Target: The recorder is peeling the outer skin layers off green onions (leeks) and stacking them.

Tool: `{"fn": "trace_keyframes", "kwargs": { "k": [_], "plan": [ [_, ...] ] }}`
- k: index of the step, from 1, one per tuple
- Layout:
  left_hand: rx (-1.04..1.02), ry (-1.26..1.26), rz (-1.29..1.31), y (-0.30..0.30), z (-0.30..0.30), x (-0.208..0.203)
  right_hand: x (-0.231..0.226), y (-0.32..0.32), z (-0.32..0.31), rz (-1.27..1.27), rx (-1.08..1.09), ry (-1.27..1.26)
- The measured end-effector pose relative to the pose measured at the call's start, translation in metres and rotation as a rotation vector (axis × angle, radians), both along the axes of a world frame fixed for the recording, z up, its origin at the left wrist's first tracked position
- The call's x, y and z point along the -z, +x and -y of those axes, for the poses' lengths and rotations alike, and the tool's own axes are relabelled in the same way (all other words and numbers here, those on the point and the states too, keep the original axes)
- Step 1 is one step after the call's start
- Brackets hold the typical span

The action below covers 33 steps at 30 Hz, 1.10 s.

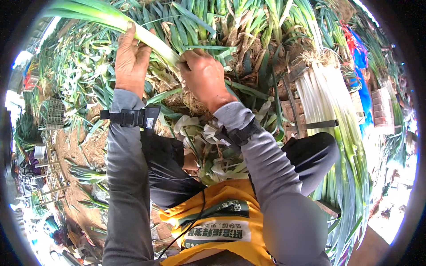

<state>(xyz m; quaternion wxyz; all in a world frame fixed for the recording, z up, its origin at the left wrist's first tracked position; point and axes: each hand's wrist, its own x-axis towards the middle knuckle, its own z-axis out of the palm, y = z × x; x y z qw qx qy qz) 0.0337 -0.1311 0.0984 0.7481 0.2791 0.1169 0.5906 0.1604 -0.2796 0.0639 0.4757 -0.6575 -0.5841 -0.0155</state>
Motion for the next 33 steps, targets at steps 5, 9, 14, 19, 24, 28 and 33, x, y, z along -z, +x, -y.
{"fn": "trace_keyframes", "kwargs": {
  "k": [5,9,14,19,24,28,33],
  "plan": [
    [0.071,0.072,-0.052,0.011,0.009,-0.007,0.001,0.01,0.004,-0.145,-0.109,0.01],
    [0.125,0.179,-0.062,0.011,0.02,-0.009,-0.022,0.013,0.01,-0.053,0.131,0.031],
    [0.136,0.102,-0.026,0.02,0.019,-0.005,-0.012,0.023,0.008,-0.143,-0.164,-0.035],
    [0.212,0.095,-0.028,0.018,0.019,-0.004,-0.017,0.025,0.01,-0.323,-0.197,-0.165],
    [0.223,0.138,-0.044,0.023,0.02,-0.005,-0.017,0.029,0.01,-0.276,-0.243,-0.191],
    [0.229,0.174,-0.044,0.022,0.02,-0.006,-0.024,0.024,0.015,-0.29,-0.255,-0.228],
    [0.225,0.149,-0.063,0.024,0.024,-0.005,-0.028,0.024,0.021,-0.224,-0.269,-0.253]
  ]
}}
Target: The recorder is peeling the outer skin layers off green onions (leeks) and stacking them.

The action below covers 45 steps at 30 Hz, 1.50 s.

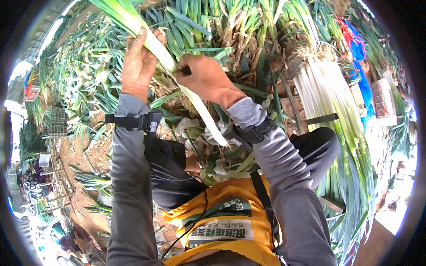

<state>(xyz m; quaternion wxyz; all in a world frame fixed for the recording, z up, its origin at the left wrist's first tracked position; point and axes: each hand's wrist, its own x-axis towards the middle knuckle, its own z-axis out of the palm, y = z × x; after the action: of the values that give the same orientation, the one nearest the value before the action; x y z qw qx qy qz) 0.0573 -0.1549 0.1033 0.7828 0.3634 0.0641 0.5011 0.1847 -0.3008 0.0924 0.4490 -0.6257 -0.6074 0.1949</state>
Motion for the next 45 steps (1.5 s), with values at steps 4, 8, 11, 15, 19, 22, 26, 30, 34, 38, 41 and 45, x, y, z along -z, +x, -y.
{"fn": "trace_keyframes", "kwargs": {
  "k": [4,8,11,15,19,22,26,30,34,38,41,45],
  "plan": [
    [-0.009,-0.068,-0.017,0.0,0.003,0.005,0.001,0.004,0.002,-0.202,-0.077,-0.072],
    [-0.082,-0.065,-0.033,0.005,-0.002,0.003,0.016,0.003,0.001,0.094,0.2,0.229],
    [-0.151,-0.049,-0.001,0.003,-0.005,0.005,0.008,-0.015,0.018,0.194,0.198,0.219],
    [-0.239,-0.112,0.066,-0.002,-0.022,0.017,0.044,-0.038,0.036,-0.359,-0.245,-0.125],
    [-0.326,-0.372,0.082,0.001,-0.01,0.015,0.052,-0.03,0.032,-1.065,-0.097,-0.082],
    [-0.281,-0.487,0.073,-0.001,-0.009,0.028,0.047,-0.012,0.01,-1.264,-0.118,0.116],
    [-0.199,-0.521,0.006,0.008,0.005,0.047,0.03,-0.012,-0.002,-1.313,-0.035,0.287],
    [-0.103,-0.562,-0.101,0.021,0.023,0.05,0.037,-0.009,-0.013,-1.229,-0.082,0.267],
    [-0.174,-0.545,-0.085,0.03,0.036,0.034,0.022,0.001,-0.007,-1.3,0.023,0.319],
    [-0.019,-0.31,0.037,0.033,0.043,0.018,0.012,0.012,-0.008,-1.5,0.059,0.344],
    [0.028,-0.24,0.111,0.029,0.034,0.015,0.001,0.011,-0.006,-1.69,0.03,0.355],
    [-0.012,-0.179,0.16,0.029,0.03,-0.004,0.0,-0.011,0.004,-1.801,-0.12,0.147]
  ]
}}
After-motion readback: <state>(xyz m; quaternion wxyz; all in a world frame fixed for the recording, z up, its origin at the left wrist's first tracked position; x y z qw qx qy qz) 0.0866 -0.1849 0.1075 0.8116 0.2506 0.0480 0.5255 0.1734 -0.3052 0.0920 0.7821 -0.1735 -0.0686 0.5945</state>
